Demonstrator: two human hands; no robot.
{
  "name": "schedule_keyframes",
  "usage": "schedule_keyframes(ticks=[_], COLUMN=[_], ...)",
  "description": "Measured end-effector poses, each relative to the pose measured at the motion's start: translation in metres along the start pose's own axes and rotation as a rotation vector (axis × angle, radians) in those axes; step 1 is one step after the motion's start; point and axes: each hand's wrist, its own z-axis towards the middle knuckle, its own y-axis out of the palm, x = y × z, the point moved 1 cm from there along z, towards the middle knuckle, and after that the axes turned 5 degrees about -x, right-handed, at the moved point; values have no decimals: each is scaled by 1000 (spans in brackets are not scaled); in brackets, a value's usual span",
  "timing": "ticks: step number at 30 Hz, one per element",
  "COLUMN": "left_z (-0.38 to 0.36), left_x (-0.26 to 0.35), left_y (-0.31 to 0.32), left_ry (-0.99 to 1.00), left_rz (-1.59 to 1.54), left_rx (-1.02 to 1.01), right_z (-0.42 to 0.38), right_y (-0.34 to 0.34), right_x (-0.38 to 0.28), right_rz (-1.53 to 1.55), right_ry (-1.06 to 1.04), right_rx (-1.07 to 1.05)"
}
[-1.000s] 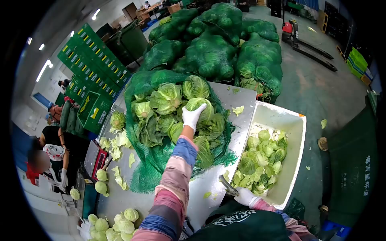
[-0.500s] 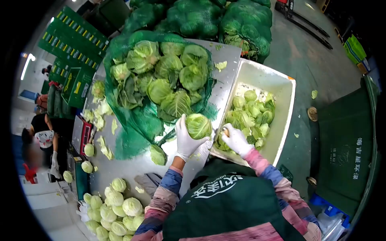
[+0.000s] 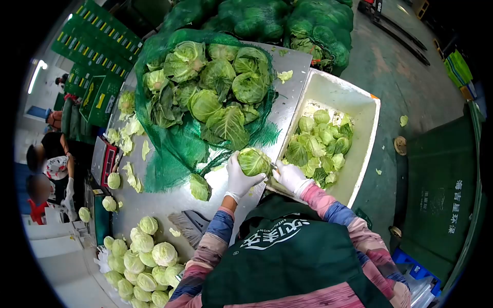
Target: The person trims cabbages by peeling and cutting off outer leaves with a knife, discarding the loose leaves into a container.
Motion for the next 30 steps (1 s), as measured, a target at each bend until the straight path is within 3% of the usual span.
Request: schedule_keyframes(ticks=[3, 9, 11, 13, 14, 15, 17, 21, 22, 24, 25, 26, 27, 29, 30], left_z=[0, -19, -39, -52, -59, -63, -68, -69, -70, -76, -76, -76, -74, -61, -53], left_x=[-3, 1, -23, -46, -58, -50, -24, -35, -38, -45, -50, -56, -61, -55, -44], left_y=[-1, 5, 10, 4, -3, -17, -43, -25, -24, -17, -13, -5, 4, 13, 14], left_ry=[7, 98, 73, -53, 53, 39, -617, -867, -826, -760, -686, -690, -582, -462, -459], left_rz=[-34, -37, -158, -361, -269, -267, -926, -936, -1003, -1092, -1178, -1180, -1081, -982, -967], left_rx=[-1, 106, 123, 89, 42, 53, -109, 39, 67, 98, 127, 123, 124, 116, 99], right_z=[7, 38, 37, 28, 22, 16, 5, -12, -13, 5, -1, 3, 2, -9, -12], right_y=[-6, 23, 36, 21, 16, 11, 9, 21, 19, 40, 8, -2, -7, -39, -29], right_x=[-2, 6, 13, -5, -18, -28, -41, -44, -34, 22, 28, 57, 77, 28, 18], right_rz=[14, -86, -76, 458, 625, 622, 395, 214, 336, 780, 785, 594, 265, 215, 252], right_ry=[-39, 176, 170, 101, 174, 168, -8, -131, -74, 67, 209, 372, 313, 411, 263], right_rx=[-85, -237, -280, -306, -424, -440, -309, -141, -117, 128, 179, 245, 391, 261, 224])
